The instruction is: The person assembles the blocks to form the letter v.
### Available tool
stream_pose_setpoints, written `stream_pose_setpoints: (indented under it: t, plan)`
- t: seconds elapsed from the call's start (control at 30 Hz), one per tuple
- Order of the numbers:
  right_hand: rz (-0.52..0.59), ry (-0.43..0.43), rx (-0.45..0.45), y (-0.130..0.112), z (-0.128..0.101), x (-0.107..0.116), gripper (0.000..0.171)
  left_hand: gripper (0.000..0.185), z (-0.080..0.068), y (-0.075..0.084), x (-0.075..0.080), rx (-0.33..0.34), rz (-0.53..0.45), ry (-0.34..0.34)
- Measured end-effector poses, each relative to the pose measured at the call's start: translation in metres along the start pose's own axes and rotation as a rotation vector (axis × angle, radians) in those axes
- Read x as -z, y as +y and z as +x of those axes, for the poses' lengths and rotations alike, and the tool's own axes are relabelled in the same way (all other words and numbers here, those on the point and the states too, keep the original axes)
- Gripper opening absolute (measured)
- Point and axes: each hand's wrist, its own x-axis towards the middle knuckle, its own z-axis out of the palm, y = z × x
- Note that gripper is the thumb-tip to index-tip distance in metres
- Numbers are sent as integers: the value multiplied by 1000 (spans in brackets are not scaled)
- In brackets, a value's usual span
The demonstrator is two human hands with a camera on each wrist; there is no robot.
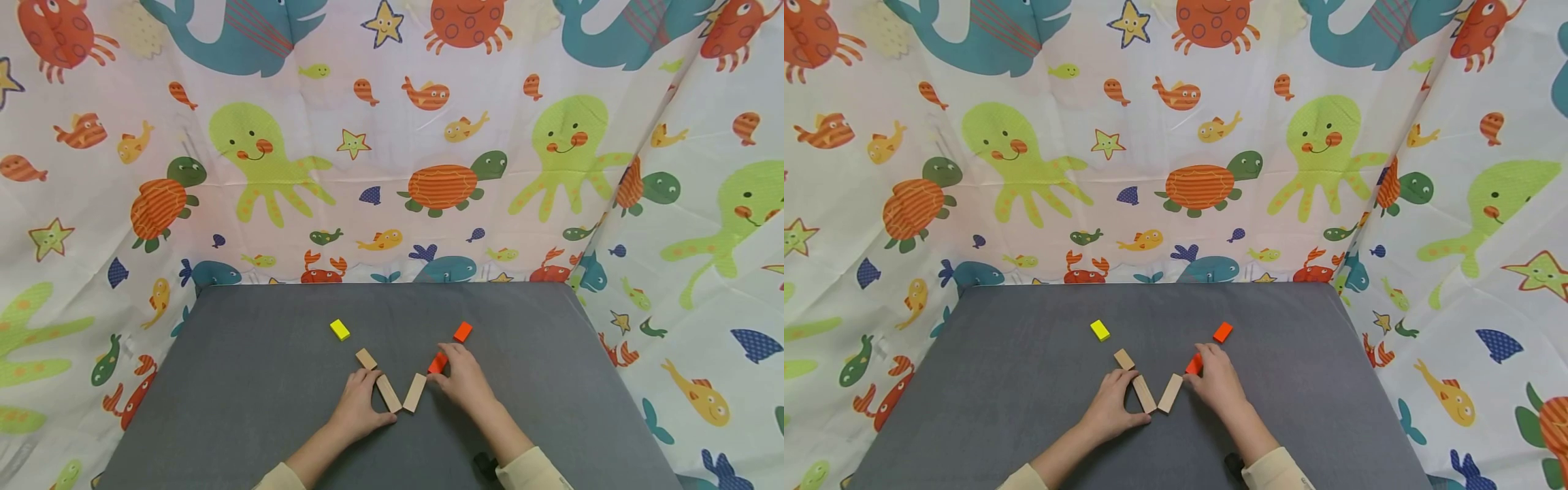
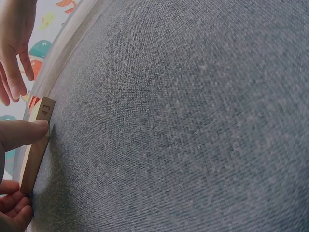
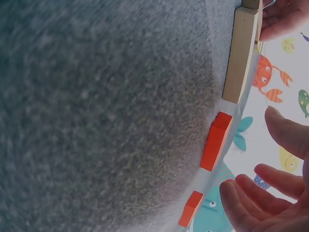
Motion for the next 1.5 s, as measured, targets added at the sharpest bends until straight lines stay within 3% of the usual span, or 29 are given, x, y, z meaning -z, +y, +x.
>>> stream_pose_setpoints:
  t: [0.67, 1.17, 1.5]
  plan:
    - [-42, -74, -70, 15, 5, -7, 69, 91, -1, -1, -1, 18, -10, -28]
    - [-95, -91, -58, 21, 10, -14, 60, 89, -2, -2, -1, 5, -17, -12]
    - [-74, -80, -56, 20, 14, -15, 56, 89, -1, -3, -1, 3, -10, -11]
